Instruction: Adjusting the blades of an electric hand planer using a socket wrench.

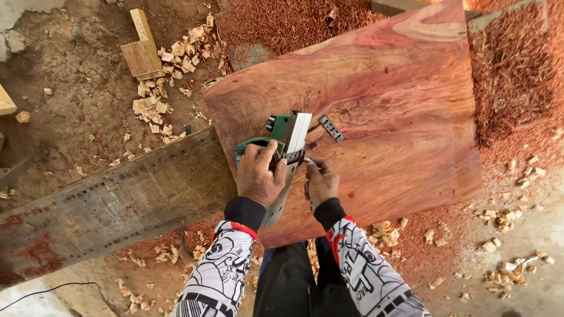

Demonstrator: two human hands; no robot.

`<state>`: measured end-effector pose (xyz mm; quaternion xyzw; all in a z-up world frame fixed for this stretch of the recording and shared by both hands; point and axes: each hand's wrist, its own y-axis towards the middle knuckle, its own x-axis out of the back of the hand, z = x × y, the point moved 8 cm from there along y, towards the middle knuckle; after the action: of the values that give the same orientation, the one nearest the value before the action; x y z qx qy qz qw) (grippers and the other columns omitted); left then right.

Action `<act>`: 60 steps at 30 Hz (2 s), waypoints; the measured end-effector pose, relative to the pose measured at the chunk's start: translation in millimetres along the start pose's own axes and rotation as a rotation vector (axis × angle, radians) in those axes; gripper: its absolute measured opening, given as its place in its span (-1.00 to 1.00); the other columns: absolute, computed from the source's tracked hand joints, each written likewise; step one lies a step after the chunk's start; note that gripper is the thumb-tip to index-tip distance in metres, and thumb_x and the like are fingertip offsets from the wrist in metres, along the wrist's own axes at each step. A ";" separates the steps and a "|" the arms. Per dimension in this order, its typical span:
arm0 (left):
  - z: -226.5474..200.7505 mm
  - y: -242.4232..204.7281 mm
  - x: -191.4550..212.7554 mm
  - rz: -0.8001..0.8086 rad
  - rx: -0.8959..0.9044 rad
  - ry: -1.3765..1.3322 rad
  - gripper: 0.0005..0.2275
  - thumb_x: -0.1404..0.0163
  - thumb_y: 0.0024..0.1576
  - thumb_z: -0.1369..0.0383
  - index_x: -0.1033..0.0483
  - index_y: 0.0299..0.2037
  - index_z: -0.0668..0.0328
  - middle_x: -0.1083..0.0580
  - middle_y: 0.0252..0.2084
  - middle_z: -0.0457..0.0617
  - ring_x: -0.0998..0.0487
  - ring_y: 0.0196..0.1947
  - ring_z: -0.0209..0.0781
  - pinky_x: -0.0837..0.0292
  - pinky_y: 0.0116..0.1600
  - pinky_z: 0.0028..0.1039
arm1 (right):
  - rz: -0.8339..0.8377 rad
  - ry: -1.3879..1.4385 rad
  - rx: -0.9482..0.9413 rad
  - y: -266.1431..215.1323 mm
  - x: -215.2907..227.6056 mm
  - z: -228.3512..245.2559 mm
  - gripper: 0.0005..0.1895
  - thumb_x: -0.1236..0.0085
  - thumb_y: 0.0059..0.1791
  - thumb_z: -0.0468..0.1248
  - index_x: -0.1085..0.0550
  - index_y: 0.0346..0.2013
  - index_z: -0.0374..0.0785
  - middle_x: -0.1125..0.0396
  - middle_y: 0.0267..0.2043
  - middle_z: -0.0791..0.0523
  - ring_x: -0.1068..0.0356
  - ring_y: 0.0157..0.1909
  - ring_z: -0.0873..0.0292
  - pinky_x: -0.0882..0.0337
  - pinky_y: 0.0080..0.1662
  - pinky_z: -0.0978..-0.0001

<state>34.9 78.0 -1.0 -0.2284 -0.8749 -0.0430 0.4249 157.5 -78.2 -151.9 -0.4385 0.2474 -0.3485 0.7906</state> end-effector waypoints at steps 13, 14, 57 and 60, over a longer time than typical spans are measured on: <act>0.6 -2.2 0.1 -0.013 0.016 0.004 -0.61 -0.21 0.10 0.32 -0.56 0.13 0.27 -0.38 -0.16 0.07 -0.46 -0.20 0.06 -0.44 -0.14 -0.14 | -0.130 0.120 -0.140 -18.0 -21.6 9.2 -0.79 0.07 0.12 -0.21 -0.46 -0.02 -0.16 -0.38 -0.48 0.14 -0.16 -0.72 0.28 -0.13 -0.67 0.34; 2.0 -2.7 -0.5 -0.012 0.012 0.011 -0.60 -0.21 0.11 0.31 -0.56 0.14 0.27 -0.38 -0.16 0.07 -0.45 -0.20 0.05 -0.44 -0.14 -0.14 | -0.117 0.176 -0.165 -21.1 -24.9 10.3 -0.82 0.06 0.12 -0.20 -0.45 -0.04 -0.14 -0.36 -0.49 0.14 -0.16 -0.71 0.26 -0.12 -0.67 0.33; -2.4 6.8 10.6 0.046 0.004 -0.036 -0.62 -0.14 0.21 0.31 -0.49 0.20 0.30 -0.38 -0.13 0.12 -0.40 -0.19 0.17 -0.32 -0.11 -0.09 | -0.310 -0.317 0.374 22.7 -16.0 7.4 -0.84 -0.02 0.15 -0.30 -0.50 -0.20 -0.32 -0.39 -0.37 0.13 -0.31 -0.37 0.28 -0.35 -0.32 0.37; -1.2 13.3 5.7 -0.001 -0.029 -0.033 -0.61 -0.15 0.17 0.32 -0.50 0.19 0.28 -0.38 -0.13 0.12 -0.41 -0.18 0.17 -0.33 -0.11 -0.08 | -0.283 -0.010 -0.184 4.8 -25.9 -8.1 -0.79 0.15 0.16 -0.19 -0.41 0.01 -0.12 -0.20 -0.53 0.08 -0.06 -0.60 0.07 -0.05 -0.57 0.16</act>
<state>38.5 91.6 2.5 -0.2349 -0.8812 -0.0521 0.4069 137.0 -60.8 -157.8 -0.5413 0.2103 -0.4298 0.6913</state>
